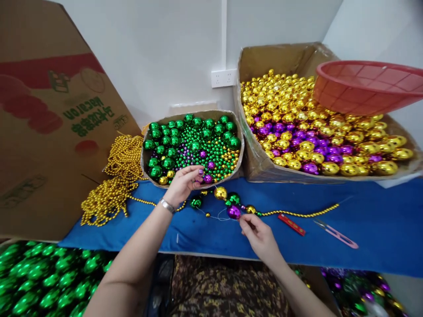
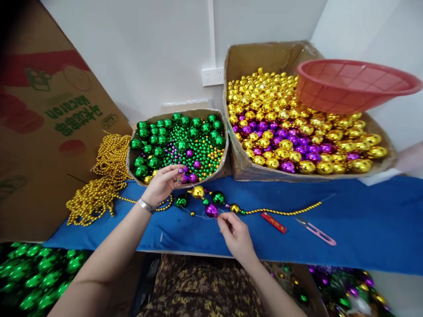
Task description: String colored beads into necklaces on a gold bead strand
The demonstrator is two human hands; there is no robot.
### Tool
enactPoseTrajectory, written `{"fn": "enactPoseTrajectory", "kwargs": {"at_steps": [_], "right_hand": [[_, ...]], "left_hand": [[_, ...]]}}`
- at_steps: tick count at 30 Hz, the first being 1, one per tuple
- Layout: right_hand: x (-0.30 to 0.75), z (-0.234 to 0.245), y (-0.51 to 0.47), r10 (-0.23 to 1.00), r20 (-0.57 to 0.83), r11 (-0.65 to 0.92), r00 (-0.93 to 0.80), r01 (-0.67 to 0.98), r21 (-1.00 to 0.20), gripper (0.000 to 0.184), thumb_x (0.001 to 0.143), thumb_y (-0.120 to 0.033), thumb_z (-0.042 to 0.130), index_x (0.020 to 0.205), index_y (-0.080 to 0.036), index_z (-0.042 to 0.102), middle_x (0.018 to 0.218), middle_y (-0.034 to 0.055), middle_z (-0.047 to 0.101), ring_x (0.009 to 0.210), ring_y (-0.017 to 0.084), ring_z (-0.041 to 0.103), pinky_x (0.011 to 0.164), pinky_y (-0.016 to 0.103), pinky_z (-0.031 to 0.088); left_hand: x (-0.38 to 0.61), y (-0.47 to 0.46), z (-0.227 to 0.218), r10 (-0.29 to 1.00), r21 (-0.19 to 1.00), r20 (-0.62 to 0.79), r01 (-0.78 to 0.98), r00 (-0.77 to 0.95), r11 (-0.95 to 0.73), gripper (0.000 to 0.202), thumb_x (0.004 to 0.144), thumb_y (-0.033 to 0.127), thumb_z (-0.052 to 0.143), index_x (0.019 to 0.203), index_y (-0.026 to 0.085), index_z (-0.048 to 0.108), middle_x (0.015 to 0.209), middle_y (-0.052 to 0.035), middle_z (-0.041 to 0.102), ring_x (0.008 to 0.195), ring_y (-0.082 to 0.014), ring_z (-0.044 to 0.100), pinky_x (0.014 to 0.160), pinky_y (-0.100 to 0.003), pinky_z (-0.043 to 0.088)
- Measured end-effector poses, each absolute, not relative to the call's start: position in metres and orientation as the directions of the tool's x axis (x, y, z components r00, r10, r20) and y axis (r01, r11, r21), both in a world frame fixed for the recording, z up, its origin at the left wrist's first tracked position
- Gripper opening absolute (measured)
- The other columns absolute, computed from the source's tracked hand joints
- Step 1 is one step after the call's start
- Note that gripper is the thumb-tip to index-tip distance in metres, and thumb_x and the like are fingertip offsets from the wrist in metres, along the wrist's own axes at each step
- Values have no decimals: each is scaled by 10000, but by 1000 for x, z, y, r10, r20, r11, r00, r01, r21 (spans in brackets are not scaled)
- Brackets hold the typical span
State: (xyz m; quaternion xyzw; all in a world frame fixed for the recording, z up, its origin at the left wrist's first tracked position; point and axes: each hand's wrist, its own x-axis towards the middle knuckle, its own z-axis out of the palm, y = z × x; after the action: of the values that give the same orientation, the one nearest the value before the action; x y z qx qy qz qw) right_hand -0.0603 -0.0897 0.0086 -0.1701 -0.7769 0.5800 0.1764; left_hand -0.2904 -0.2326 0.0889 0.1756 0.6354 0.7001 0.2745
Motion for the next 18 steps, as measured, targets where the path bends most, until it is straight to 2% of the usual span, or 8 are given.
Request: {"fn": "enactPoseTrajectory", "kwargs": {"at_steps": [2,5,18], "right_hand": [[-61,13,-92,452,118,334,-884,45,-941,276,876,-433,496,837,-189,617,708,28,616,616,147,585,550,226,470],[-61,19,-95,431,154,400,-889,35,-916,255,893,-401,479,845,-189,614,732,30,623,645,146,591,559,222,458],[-59,23,-99,390,181,502,-903,43,-864,236,912,-367,458,854,-196,611,734,10,618,652,140,587,600,229,432]], "left_hand": [[-269,-237,87,651,927,-160,-339,-742,-160,293,713,286,705,971,149,680,772,-54,653,651,-110,595,526,-198,446],[-253,-240,84,672,871,-205,-446,-712,-207,271,713,246,718,955,131,679,771,-50,653,638,-99,593,496,-176,431],[-243,-248,75,677,842,-246,-498,-693,-204,223,732,267,713,895,126,656,769,-39,632,646,-99,591,496,-173,439]]}}
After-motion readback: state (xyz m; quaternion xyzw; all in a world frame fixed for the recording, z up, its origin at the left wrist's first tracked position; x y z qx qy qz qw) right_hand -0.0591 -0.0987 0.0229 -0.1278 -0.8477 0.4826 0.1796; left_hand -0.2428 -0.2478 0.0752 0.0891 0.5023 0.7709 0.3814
